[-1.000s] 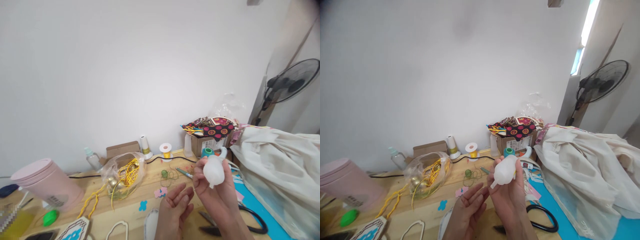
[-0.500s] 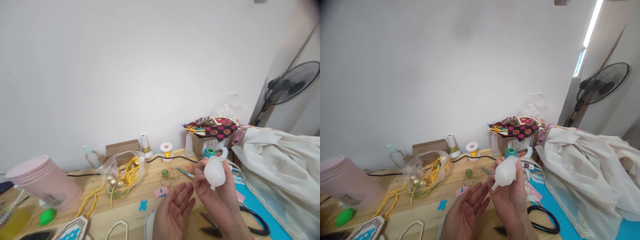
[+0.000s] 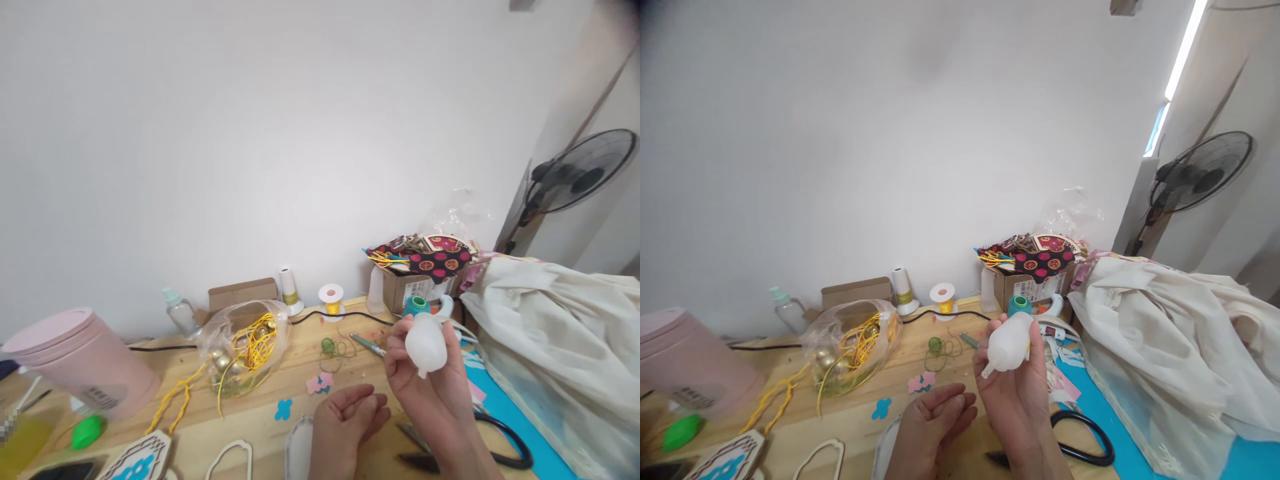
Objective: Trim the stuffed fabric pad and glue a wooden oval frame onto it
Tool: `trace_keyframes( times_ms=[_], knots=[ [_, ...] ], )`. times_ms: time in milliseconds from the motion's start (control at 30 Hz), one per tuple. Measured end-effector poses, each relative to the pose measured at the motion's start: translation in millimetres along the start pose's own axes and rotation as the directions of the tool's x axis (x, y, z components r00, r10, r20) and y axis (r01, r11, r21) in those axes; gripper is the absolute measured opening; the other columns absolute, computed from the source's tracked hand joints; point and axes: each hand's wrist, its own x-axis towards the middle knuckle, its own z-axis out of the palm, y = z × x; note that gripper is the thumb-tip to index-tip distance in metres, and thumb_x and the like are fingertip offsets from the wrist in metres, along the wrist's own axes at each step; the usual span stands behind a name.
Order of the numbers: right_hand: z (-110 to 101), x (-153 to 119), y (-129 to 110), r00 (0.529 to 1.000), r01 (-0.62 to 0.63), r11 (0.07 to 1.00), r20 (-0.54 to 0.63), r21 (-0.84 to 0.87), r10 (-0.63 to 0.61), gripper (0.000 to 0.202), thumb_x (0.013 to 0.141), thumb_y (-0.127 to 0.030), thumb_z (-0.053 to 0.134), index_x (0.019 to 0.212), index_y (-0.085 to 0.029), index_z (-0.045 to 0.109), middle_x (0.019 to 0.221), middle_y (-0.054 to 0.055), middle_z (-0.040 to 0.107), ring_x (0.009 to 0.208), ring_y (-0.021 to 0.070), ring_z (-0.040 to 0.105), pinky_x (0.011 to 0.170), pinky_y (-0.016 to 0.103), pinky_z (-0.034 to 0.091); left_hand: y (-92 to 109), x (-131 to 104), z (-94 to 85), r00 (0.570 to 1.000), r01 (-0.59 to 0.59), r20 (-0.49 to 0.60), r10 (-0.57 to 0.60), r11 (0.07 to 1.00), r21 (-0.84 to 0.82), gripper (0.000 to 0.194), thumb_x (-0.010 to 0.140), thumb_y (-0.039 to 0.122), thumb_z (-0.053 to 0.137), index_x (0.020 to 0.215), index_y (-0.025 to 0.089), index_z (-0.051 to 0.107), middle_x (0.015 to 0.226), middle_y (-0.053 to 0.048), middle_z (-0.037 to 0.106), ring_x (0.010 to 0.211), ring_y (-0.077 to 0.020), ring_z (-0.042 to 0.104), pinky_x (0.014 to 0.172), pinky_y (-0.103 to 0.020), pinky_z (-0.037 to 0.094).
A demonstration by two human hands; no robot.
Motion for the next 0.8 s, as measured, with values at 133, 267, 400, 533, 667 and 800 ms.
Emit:
trace_keyframes(
  times_ms=[133,267,400,533,667,800],
  knots=[
    [0.6,0.3,0.1,1.0,-0.006,1.0,0.008,0.003,0.006,0.026,0.077,-0.042,0.051,0.087,-0.018,0.054,0.075,0.0,0.057,0.058,0.0072,0.051,0.052,0.019,0.046,0.8,-3.2,2.8,0.998,-0.056,0.022,0.053,0.99,0.127,0.028,0.043,0.036,0.08,0.055,0.014,0.067,0.052,-0.006,0.07,0.052,-0.0191,0.065,0.058,-0.03,0.054],
    [-0.4,1.4,0.2,1.0,0.01,1.0,0.008,-0.012,-0.01,0.028,0.077,-0.043,0.052,0.089,-0.018,0.054,0.076,0.001,0.057,0.06,0.0078,0.052,0.051,0.02,0.046,-3.8,-4.5,5.3,0.965,-0.192,0.194,0.175,0.979,0.072,0.044,0.062,0.055,0.06,0.068,0.013,0.072,0.089,-0.015,0.071,0.093,-0.0278,0.061,0.086,-0.037,0.045],
    [0.5,1.6,-1.4,1.0,0.025,1.0,0.013,-0.014,-0.024,0.028,0.077,-0.044,0.051,0.088,-0.018,0.054,0.076,0.001,0.057,0.059,0.0078,0.052,0.051,0.02,0.046,-5.6,-3.0,4.4,0.934,-0.276,0.243,0.263,0.961,0.019,0.043,0.063,0.049,0.063,0.093,0.018,0.068,0.108,-0.012,0.063,0.108,-0.0287,0.052,0.098,-0.042,0.032],
    [2.2,0.9,-3.0,1.0,0.013,1.0,0.018,-0.009,-0.013,0.027,0.077,-0.044,0.051,0.087,-0.019,0.054,0.076,0.0,0.057,0.058,0.007,0.051,0.052,0.019,0.046,-1.0,0.1,-0.6,0.961,-0.273,0.104,0.258,0.946,0.178,0.035,0.057,0.038,0.072,0.085,0.017,0.07,0.088,-0.013,0.071,0.093,-0.0273,0.062,0.086,-0.038,0.044],
    [2.2,0.6,-2.6,0.999,0.014,1.0,0.036,0.0,-0.014,0.026,0.076,-0.042,0.053,0.087,-0.019,0.054,0.075,-0.001,0.056,0.055,0.0057,0.048,0.051,0.018,0.045,2.3,1.0,-4.1,0.958,-0.259,-0.019,0.285,0.894,0.365,0.019,0.052,0.032,0.075,0.054,0.015,0.065,0.053,-0.006,0.071,0.055,-0.0194,0.066,0.055,-0.025,0.05],
    [1.6,0.0,-1.4,1.0,0.0,1.0,0.01,0.004,0.0,0.026,0.076,-0.042,0.053,0.088,-0.019,0.053,0.076,-0.001,0.057,0.059,0.007,0.05,0.052,0.019,0.045,2.2,-0.6,-1.1,0.963,-0.259,-0.022,0.269,0.945,0.2,0.026,0.058,0.039,0.071,0.062,0.014,0.066,0.06,-0.007,0.072,0.061,-0.0184,0.067,0.063,-0.026,0.051]
  ],
)
